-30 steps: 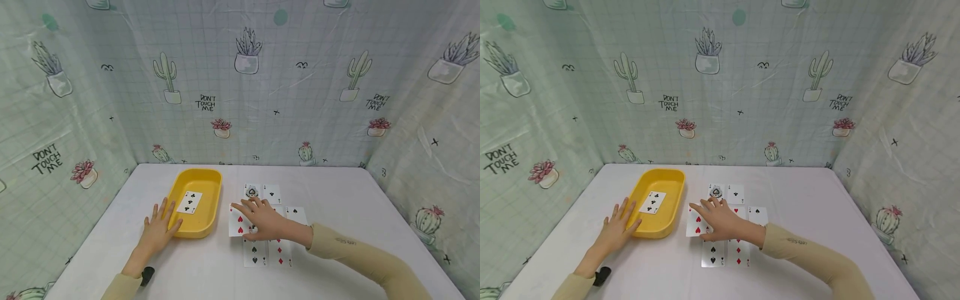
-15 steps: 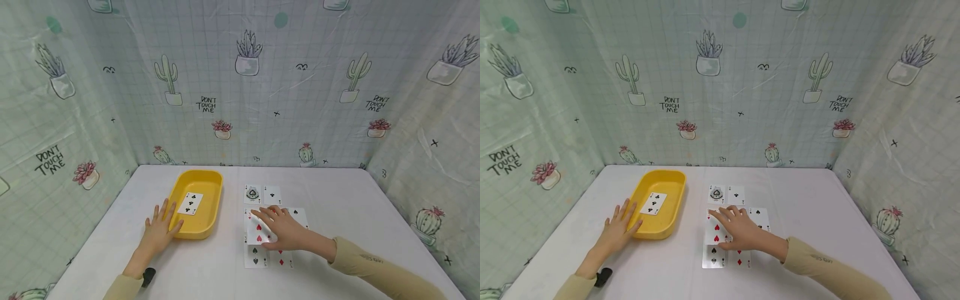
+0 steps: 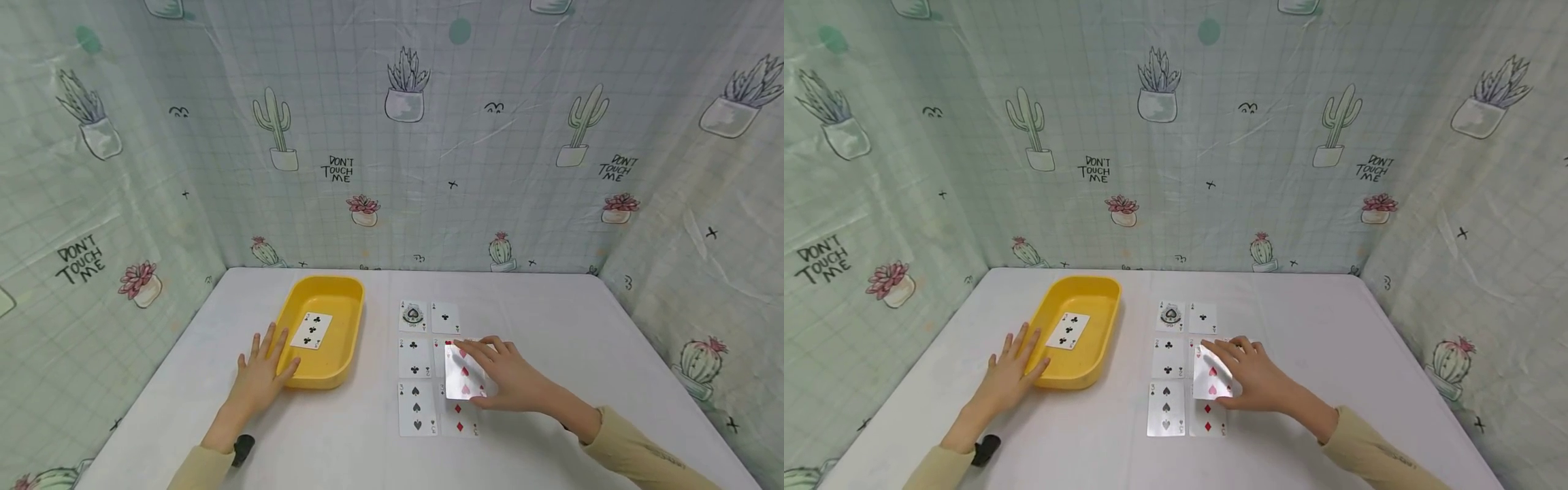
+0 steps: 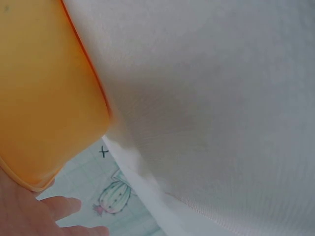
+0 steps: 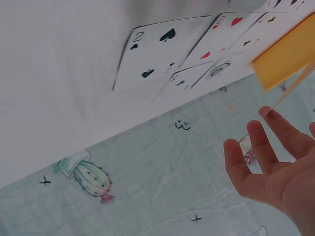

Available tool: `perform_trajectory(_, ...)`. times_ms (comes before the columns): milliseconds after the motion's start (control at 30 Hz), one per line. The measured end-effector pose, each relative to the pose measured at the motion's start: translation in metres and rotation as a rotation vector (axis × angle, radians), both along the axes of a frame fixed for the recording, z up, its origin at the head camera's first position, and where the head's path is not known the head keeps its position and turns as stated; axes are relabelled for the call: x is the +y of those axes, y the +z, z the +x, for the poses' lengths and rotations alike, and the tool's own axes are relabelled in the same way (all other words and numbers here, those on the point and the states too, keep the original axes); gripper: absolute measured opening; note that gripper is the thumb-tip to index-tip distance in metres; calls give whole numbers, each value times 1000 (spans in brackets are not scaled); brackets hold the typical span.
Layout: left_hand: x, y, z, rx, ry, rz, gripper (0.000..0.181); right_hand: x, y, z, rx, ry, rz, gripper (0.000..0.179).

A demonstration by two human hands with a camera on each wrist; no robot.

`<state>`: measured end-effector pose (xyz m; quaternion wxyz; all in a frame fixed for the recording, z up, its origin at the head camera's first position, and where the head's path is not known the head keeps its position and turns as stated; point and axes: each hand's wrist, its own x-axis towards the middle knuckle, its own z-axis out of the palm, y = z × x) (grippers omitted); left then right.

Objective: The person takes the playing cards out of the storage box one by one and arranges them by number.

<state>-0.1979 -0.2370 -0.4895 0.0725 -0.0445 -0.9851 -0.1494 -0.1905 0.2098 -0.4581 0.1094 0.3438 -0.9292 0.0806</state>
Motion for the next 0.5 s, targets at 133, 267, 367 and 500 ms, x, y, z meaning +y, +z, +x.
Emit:
perform_trajectory(133, 0, 1, 0, -2, 1, -4, 72, 14, -4, 3, -46, -31, 3, 97)
perform_trajectory(267, 0, 2, 0, -2, 3, -4, 72, 25, -9, 7, -104, -75, 8, 97)
perform_trajectory(367, 0, 1, 0, 1, 1, 0, 72, 32, -14, 12, -131, -107, 12, 97)
perform_trajectory(500, -1, 1, 0, 9, 3, 6, 72, 39, -22, 16, -101, -83, 18, 96)
